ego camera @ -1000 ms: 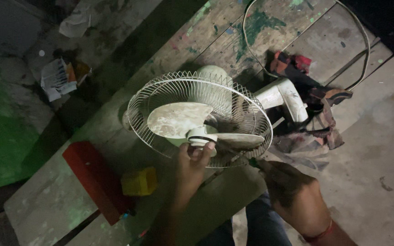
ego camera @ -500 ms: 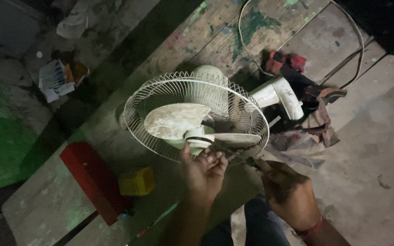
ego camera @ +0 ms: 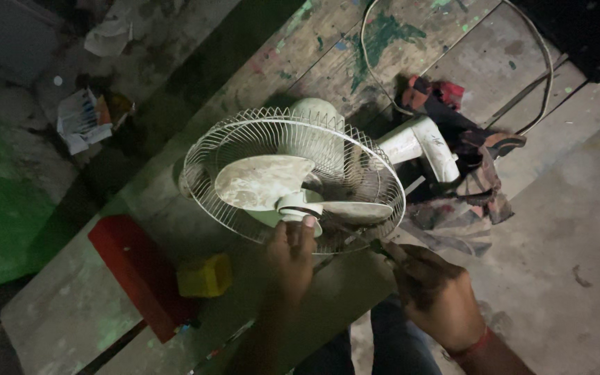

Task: The person disassembles the front guard and removes the plastic locking nut from a table fan by hand and using a screwdriver.

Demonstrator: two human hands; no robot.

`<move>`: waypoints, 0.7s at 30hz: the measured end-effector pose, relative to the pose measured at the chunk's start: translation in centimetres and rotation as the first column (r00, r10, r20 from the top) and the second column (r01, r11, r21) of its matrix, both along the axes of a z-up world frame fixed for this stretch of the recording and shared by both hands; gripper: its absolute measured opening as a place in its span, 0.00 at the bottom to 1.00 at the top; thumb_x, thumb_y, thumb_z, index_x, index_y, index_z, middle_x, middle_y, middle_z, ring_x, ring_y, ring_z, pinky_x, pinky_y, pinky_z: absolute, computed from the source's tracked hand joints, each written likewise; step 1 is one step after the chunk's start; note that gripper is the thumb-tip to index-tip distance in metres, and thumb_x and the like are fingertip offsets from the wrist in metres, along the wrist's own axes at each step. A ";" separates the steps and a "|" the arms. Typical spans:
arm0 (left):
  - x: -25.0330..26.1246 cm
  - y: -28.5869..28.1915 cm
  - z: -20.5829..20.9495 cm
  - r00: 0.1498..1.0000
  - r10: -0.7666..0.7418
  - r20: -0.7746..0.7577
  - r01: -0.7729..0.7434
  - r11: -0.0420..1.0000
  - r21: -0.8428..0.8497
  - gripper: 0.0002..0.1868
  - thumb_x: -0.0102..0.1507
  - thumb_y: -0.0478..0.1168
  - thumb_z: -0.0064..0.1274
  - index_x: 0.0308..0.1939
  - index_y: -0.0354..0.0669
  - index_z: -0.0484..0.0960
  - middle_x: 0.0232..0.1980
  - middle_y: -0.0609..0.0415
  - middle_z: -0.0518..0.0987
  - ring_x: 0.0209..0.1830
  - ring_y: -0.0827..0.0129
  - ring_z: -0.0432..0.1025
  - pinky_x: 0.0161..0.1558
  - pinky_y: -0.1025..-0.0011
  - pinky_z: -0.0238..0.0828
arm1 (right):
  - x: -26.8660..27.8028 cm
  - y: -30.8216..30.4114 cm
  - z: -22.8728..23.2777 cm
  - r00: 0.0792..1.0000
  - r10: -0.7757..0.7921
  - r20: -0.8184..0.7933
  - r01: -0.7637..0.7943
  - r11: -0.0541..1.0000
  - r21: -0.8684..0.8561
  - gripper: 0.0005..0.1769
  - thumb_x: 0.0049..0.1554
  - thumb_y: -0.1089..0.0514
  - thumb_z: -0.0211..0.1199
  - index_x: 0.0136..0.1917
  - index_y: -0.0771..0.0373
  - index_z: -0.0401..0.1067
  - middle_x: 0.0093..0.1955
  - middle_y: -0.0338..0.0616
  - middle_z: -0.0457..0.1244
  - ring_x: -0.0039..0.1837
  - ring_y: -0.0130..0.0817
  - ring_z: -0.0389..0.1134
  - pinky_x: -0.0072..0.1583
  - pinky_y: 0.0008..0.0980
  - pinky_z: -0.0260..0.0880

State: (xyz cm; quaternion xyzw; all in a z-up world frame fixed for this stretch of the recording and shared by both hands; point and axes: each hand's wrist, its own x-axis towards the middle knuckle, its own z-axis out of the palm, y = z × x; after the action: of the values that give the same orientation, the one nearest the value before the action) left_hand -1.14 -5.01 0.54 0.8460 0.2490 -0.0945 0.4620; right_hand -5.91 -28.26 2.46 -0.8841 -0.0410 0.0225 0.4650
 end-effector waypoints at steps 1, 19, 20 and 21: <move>0.2 -0.7 -0.5 0.992 0.117 -0.043 -0.121 0.986 -0.116 0.25 0.65 0.60 0.46 0.39 0.40 0.77 0.28 0.54 0.77 0.26 0.64 0.75 0.30 0.65 0.75 | 0.1 0.2 0.0 1.000 0.000 0.003 0.000 1.000 0.005 0.28 0.46 0.68 0.65 0.61 0.57 0.77 0.51 0.49 0.72 0.44 0.44 0.76 0.45 0.36 0.76; 1.7 2.7 -0.4 0.988 -0.122 -0.095 0.136 0.977 0.163 0.33 0.59 0.67 0.52 0.43 0.38 0.79 0.33 0.46 0.81 0.33 0.56 0.76 0.38 0.58 0.72 | -0.5 -0.3 -1.0 1.000 0.021 0.002 -0.022 1.000 0.021 0.27 0.45 0.69 0.66 0.60 0.60 0.78 0.53 0.51 0.71 0.45 0.45 0.76 0.45 0.35 0.76; 1.8 2.5 0.5 0.980 -0.152 -0.130 0.181 0.951 0.250 0.34 0.58 0.67 0.54 0.44 0.36 0.80 0.35 0.44 0.82 0.34 0.54 0.78 0.39 0.57 0.73 | -0.5 -0.2 -1.0 1.000 0.018 -0.018 -0.017 0.999 0.044 0.26 0.45 0.69 0.66 0.59 0.60 0.78 0.53 0.51 0.71 0.44 0.43 0.76 0.45 0.35 0.76; 2.1 2.1 1.1 0.978 -0.147 -0.146 0.182 0.947 0.264 0.35 0.58 0.67 0.56 0.44 0.35 0.80 0.37 0.43 0.83 0.36 0.53 0.79 0.41 0.57 0.74 | -0.4 -0.2 -1.0 0.999 0.012 -0.032 -0.009 0.998 0.066 0.26 0.45 0.69 0.66 0.59 0.60 0.78 0.53 0.51 0.71 0.44 0.42 0.77 0.44 0.34 0.77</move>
State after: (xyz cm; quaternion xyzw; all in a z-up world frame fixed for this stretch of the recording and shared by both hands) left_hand 0.93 -2.92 1.61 0.9124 0.2165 -0.1496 0.3135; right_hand -6.28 -28.49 1.43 -0.8676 -0.0389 0.0377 0.4943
